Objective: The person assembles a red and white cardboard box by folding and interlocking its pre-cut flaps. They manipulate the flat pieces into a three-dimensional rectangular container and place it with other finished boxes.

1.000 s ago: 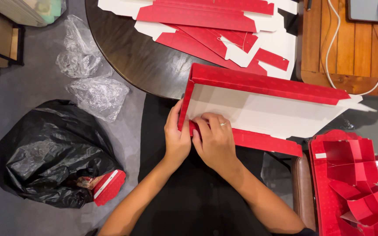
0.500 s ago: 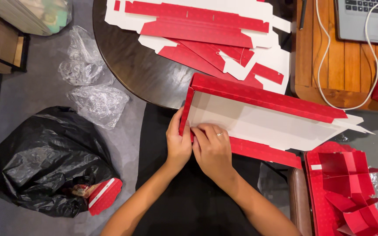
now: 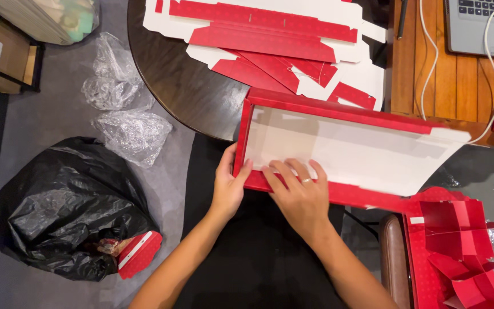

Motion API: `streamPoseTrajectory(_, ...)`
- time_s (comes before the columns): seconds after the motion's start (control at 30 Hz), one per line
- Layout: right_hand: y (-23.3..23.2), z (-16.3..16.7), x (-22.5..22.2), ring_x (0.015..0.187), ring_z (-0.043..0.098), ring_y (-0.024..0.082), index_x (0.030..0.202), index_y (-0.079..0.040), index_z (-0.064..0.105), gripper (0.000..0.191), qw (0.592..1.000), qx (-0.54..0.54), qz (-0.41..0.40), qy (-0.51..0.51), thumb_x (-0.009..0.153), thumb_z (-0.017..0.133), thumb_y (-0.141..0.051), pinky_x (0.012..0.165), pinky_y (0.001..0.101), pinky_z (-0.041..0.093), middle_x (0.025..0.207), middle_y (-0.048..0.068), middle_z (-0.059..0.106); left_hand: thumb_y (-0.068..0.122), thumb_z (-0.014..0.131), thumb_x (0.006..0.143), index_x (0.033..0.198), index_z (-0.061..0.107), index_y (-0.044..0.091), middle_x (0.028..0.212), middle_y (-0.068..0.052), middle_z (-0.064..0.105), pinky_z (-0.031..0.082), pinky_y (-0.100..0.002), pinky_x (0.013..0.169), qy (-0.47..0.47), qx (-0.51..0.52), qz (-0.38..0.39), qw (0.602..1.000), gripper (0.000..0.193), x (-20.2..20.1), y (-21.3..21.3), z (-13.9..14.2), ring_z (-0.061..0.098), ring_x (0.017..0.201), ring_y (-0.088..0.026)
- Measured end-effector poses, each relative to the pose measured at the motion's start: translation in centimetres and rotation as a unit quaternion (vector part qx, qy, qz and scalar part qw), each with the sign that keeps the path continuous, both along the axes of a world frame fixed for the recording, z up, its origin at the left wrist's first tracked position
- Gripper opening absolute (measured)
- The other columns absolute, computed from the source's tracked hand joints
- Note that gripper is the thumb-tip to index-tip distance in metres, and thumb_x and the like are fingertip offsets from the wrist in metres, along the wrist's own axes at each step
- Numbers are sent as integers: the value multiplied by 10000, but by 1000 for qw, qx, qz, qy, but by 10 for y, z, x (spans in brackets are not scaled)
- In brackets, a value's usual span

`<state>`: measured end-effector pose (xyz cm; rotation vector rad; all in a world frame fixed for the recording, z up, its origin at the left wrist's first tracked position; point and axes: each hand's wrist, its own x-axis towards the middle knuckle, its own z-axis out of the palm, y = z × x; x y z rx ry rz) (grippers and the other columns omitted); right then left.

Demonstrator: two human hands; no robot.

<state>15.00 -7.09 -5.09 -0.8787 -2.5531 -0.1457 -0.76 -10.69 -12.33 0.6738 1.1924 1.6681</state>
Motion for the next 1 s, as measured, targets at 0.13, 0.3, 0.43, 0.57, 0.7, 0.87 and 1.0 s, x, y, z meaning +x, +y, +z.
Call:
streamPoseTrajectory(0.13,-1,1,12,1194,621,198,1066,-232,717,226,999,44,8,-24,844,721,-192,1078,599,361,1207,-53,669,86,676,943,1485,368,21,1408,-121,535,407,-348,1140,-65,32,-86,994,627,-5,-14,-3,515,1335,-189)
streamPoseTrajectory(0.3,12,6,16,1198,620,192,973,-235,718,168,996,-6,81,-30,815,704,-179,1102,728,296,1096,-69,648,191,615,975,1578,254,87,1524,-90,449,380,-341,1162,-170,28,-83,982,710,-1,-14,-7,454,1403,-171)
streamPoseTrajectory(0.43,10,7,3,1198,621,209,1025,-235,734,203,999,10,39,-19,828,711,-189,1108,719,289,1116,-40,655,174,606,1016,1566,315,22,1475,-130,505,417,-367,1150,-125,42,-54,990,641,2,-6,-5,501,1358,-204)
streamPoseTrajectory(0.57,-2,7,-8,1169,610,222,1111,-177,743,305,998,-14,45,46,808,733,-211,1092,691,282,1167,-7,659,156,601,1014,1553,333,20,1433,-125,534,444,-365,1116,-136,42,-26,989,617,9,-6,2,532,1305,-200)
streamPoseTrajectory(0.7,-4,15,-9,1168,617,197,1075,-158,721,305,995,-64,62,32,775,751,-202,1128,651,283,1200,-23,663,162,586,1034,1548,331,35,1435,-113,529,451,-358,1115,-129,51,-41,990,587,16,-12,7,535,1301,-185)
streamPoseTrajectory(0.87,-4,18,3,1174,599,251,1184,-152,731,446,995,-60,75,36,758,783,-273,1108,646,245,1235,46,655,184,584,1052,1536,335,47,1413,-124,538,476,-387,1095,-150,56,-44,986,561,16,-13,13,559,1286,-199)
streamPoseTrajectory(1.0,-7,8,14,1180,555,320,1206,-182,703,416,987,4,61,149,823,792,-319,1122,634,214,1285,68,602,250,560,1025,1518,330,102,1418,-96,540,495,-421,1066,-265,43,-21,963,563,10,-11,19,563,1296,-222)
